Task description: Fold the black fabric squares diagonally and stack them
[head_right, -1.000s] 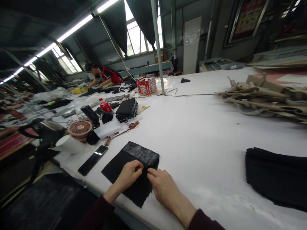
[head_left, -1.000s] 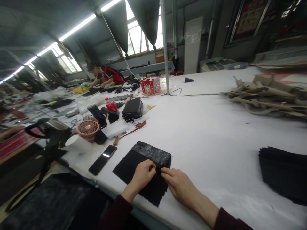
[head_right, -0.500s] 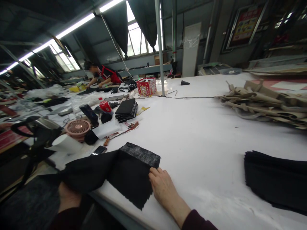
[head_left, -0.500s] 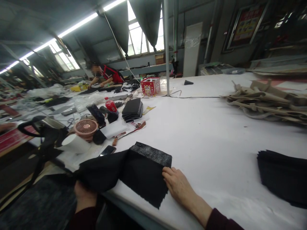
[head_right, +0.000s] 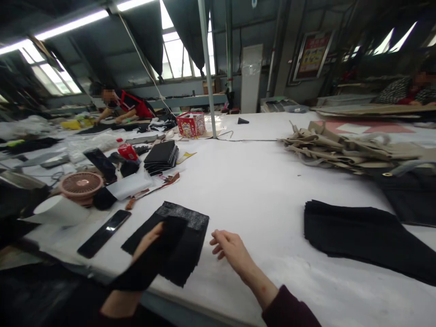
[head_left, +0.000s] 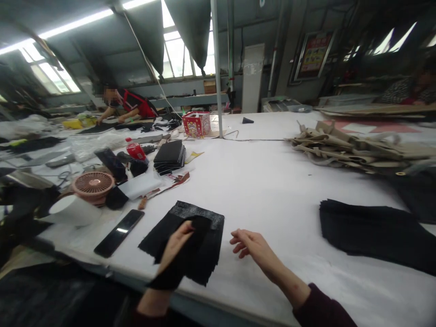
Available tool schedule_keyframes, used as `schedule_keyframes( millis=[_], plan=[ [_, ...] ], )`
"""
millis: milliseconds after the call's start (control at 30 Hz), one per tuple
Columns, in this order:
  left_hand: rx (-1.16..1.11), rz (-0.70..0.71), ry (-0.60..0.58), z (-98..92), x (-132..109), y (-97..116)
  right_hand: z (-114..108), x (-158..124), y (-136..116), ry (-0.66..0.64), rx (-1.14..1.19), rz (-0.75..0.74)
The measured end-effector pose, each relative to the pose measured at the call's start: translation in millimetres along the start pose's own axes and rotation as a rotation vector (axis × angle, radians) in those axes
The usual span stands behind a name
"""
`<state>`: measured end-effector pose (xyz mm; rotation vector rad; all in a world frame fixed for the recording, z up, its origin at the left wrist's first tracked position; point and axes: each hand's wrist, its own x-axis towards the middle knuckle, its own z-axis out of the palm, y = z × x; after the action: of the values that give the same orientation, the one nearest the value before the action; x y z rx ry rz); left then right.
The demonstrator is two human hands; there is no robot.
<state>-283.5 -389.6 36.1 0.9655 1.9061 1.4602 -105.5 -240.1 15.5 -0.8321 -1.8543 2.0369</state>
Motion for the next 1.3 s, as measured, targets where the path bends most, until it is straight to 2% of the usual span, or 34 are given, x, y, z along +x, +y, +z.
schedule_keyframes(
  millis=[33, 100, 167, 200, 267, 367, 467, 533, 667, 800, 967, 1067, 1133, 1300],
  plan=[
    [-0.077, 0.022, -0.069, 30.5, -1, 7, -13, -6, 0, -0.004, 0.169, 0.100],
    [-0.155, 0.127, -0.244, 94.0, -9, 21, -41, -18, 1, 0.022, 0.388, 0.203],
    [-0.103, 0.248, -0.320, 147.8, -18, 31, -69, -32, 6, 0.082, 0.415, 0.225],
    [-0.057, 0.310, -0.351, 167.2, -22, 35, -82, -38, 8, 0.117, 0.385, 0.235],
    [0.082, 0.428, -0.397, 188.6, -24, 35, -105, -50, 14, 0.156, 0.324, 0.269],
    [0.389, 0.552, -0.412, 187.9, -11, 25, -129, -62, 21, 0.144, 0.254, 0.272],
    [0.664, 0.557, -0.413, 174.4, 7, 8, -139, -62, 24, 0.149, 0.058, 0.238],
    [0.755, 0.539, -0.426, 168.9, 16, -1, -140, -53, 24, 0.168, -0.054, 0.236],
    [0.810, 0.537, -0.478, 167.4, 25, -4, -130, -23, 21, 0.222, -0.218, 0.188],
    [0.853, 0.551, -0.535, 162.4, 39, 3, -112, 0, 21, 0.357, -0.476, 0.100],
    [0.937, 0.570, -0.525, 151.3, 61, 5, -83, -1, 32, 0.546, -0.737, 0.033],
    [0.924, 0.585, -0.513, 149.2, 67, -1, -73, -1, 39, 0.626, -0.989, -0.075],
    [0.896, 0.598, -0.484, 149.4, 68, -7, -72, 3, 44, 0.644, -1.108, -0.155],
    [0.869, 0.597, -0.418, 149.9, 68, -17, -76, 15, 54, 0.635, -1.108, -0.271]
  ],
)
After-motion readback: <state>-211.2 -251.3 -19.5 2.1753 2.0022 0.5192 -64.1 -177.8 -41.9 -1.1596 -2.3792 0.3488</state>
